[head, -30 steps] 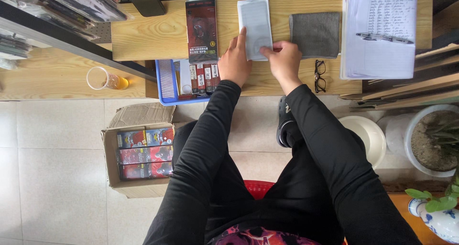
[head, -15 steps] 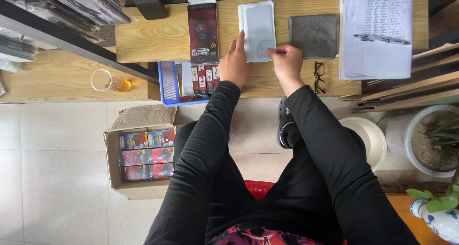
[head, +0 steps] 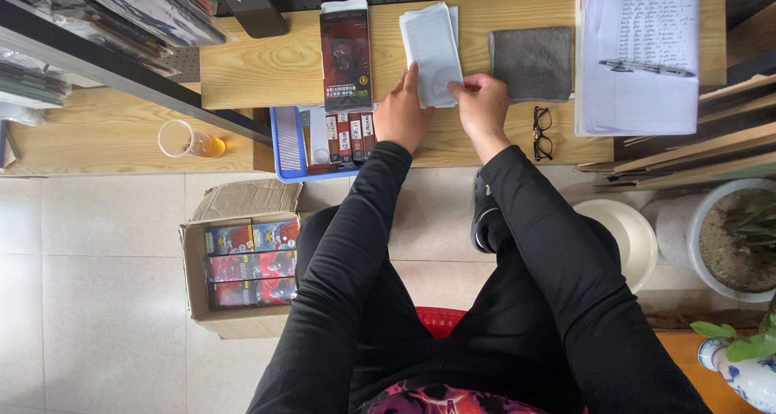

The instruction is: The person wipes a rectangular product box with a gray cloth, then opens the box to remove a white foam insert. They take out a black smartphone, remove the protective film from the screen, and place the phone and packaging on the table.

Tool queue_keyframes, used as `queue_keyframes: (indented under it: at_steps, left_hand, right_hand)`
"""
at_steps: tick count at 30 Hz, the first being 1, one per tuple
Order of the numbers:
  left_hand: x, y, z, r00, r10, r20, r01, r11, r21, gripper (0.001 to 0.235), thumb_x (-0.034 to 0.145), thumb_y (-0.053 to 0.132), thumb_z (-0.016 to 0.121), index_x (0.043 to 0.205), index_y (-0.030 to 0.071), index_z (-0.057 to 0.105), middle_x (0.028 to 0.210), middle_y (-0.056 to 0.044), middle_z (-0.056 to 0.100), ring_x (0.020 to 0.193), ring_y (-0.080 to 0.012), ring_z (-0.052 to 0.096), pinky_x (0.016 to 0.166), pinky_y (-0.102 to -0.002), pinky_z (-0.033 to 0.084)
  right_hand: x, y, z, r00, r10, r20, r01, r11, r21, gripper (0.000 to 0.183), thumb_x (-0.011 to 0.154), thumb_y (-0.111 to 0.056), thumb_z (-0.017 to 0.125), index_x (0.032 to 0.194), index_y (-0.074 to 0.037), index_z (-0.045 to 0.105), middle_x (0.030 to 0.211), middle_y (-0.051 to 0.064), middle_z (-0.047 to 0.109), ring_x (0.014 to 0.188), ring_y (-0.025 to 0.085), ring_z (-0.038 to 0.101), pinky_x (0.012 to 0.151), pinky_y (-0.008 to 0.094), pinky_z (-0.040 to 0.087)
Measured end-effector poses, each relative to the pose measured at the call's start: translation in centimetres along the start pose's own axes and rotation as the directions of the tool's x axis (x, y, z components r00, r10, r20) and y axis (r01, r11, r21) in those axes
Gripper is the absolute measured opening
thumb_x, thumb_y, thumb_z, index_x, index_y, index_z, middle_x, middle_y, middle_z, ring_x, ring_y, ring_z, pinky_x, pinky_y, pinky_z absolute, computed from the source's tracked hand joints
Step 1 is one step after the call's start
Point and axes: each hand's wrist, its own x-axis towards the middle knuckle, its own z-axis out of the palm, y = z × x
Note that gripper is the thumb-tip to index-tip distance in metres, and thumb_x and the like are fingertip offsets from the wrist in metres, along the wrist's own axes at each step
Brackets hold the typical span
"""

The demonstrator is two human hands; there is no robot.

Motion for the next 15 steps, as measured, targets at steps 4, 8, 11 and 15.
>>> queue_keyframes:
  at_steps: [4, 8, 11, 15]
  left_hand:
    - [0.2, -0.07, 0.32, 1.0, -0.007, -0.006, 0.007, 1.0, 0.004, 0.083, 0.082, 0.032, 0.076, 0.151, 0.02, 0.032, 0.145, -0.007, 0.053, 0.111, -0.0336, 0.067, 0.092, -0.047, 0.058]
    - [0.3, 0.08, 0.46, 1.0, -0.023, -0.017, 0.024, 0.999, 0.027, 0.082, 0.081, 0.035, 0.076, 0.15, 0.022, 0.034, 0.145, -0.005, 0.053, 0.108, -0.0332, 0.068, 0.09, -0.046, 0.059]
    - [0.49, -0.12, 0.88, 0.999, -0.03, -0.02, 0.031, 0.999, 0.034, 0.084, 0.08, 0.036, 0.077, 0.15, 0.026, 0.032, 0.145, -0.003, 0.053, 0.107, -0.0338, 0.069, 0.09, -0.046, 0.059]
    - [0.33, 0.09, 0.97, 0.998, -0.037, -0.045, 0.039, 0.998, 0.04, 0.087, 0.079, 0.037, 0.078, 0.15, 0.029, 0.029, 0.144, -0.003, 0.054, 0.105, -0.0345, 0.07, 0.088, -0.046, 0.06]
  right_hand:
    - [-0.19, -0.23, -0.12, 1.0, -0.001, -0.016, 0.002, 1.0, 0.016, 0.02, 0.071, -0.032, 0.082, 0.085, -0.019, 0.077, 0.068, -0.002, 0.069, 0.068, 0.014, 0.069, 0.064, 0.028, 0.052]
    - [-0.1, -0.37, -0.21, 0.999, -0.024, -0.026, 0.024, 1.0, 0.016, 0.018, 0.071, -0.032, 0.082, 0.084, -0.02, 0.077, 0.066, -0.002, 0.068, 0.066, 0.015, 0.068, 0.062, 0.029, 0.051]
    - [0.11, -0.17, -0.1, 0.999, -0.044, -0.024, 0.044, 0.999, 0.011, 0.016, 0.071, -0.032, 0.081, 0.083, -0.021, 0.077, 0.066, -0.002, 0.069, 0.066, 0.016, 0.069, 0.06, 0.029, 0.051]
    - [0.43, -0.54, -0.02, 0.999, 0.004, -0.037, 0.003, 0.985, 0.171, 0.015, 0.075, -0.026, 0.078, 0.085, -0.016, 0.077, 0.066, 0.002, 0.069, 0.062, 0.01, 0.065, 0.056, 0.027, 0.05]
